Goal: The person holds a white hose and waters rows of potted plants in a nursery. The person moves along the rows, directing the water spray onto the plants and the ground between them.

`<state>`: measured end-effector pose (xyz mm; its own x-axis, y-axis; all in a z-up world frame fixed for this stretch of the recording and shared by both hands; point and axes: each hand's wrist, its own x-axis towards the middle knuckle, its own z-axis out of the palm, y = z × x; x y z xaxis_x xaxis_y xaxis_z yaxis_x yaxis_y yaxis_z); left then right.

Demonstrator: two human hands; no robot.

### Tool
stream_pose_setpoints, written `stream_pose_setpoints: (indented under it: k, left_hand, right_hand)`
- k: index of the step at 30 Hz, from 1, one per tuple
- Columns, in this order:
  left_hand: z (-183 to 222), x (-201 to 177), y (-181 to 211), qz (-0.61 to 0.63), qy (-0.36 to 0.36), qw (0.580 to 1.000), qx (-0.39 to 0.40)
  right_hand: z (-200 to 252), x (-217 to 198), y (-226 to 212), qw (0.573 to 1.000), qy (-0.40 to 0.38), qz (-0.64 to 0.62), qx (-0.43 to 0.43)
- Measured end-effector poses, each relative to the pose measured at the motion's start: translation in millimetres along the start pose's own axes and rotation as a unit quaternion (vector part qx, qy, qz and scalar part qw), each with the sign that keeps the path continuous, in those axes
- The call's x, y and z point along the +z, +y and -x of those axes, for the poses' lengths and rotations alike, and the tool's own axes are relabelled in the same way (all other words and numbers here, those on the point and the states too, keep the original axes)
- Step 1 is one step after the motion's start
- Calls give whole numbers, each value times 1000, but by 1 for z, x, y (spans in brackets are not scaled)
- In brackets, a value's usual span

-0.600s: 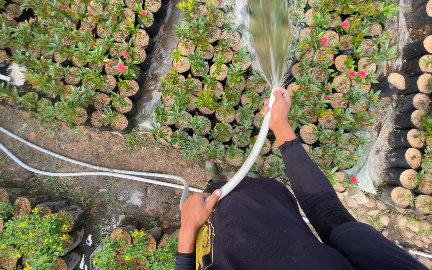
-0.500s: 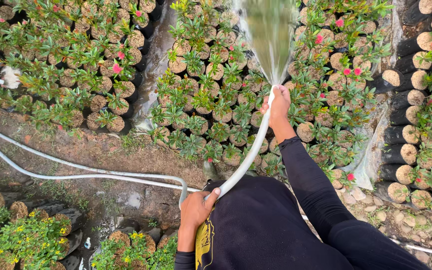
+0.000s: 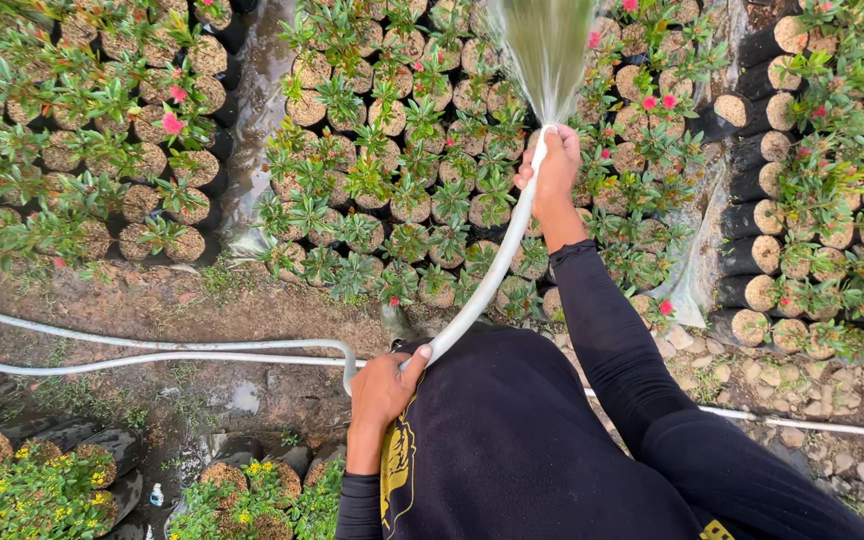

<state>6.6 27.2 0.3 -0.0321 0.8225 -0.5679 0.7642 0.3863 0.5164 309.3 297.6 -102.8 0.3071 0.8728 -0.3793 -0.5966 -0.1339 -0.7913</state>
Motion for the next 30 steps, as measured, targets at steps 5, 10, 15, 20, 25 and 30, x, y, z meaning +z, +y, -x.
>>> stream_pose_setpoints:
  k: [5,10,15,20,25,30]
  left_hand:
    - [-3,-4,1,-4,-30,1000,0]
    - [-3,-7,1,-6,-43,999,6]
    - [-2,-7,-2,-15,-68,998,3]
    - [-6,-5,-7,-27,-86,996,1]
    - [-9,-5,-12,-56,-125,991,-4]
    - [-10,-3,-13,-60,-135,989,-3]
  right_hand:
    - [5,1,-12,1000,2,-1,-7]
    - [16,-3,-21,999,30,15,-5]
    - [27,-15,-26,998,32,24,-44]
    - [37,-22,-26,996,50,43,-61]
    - [54,-34,-24,995,84,46,-26]
    - [62,-45,-25,993,107,45,-19]
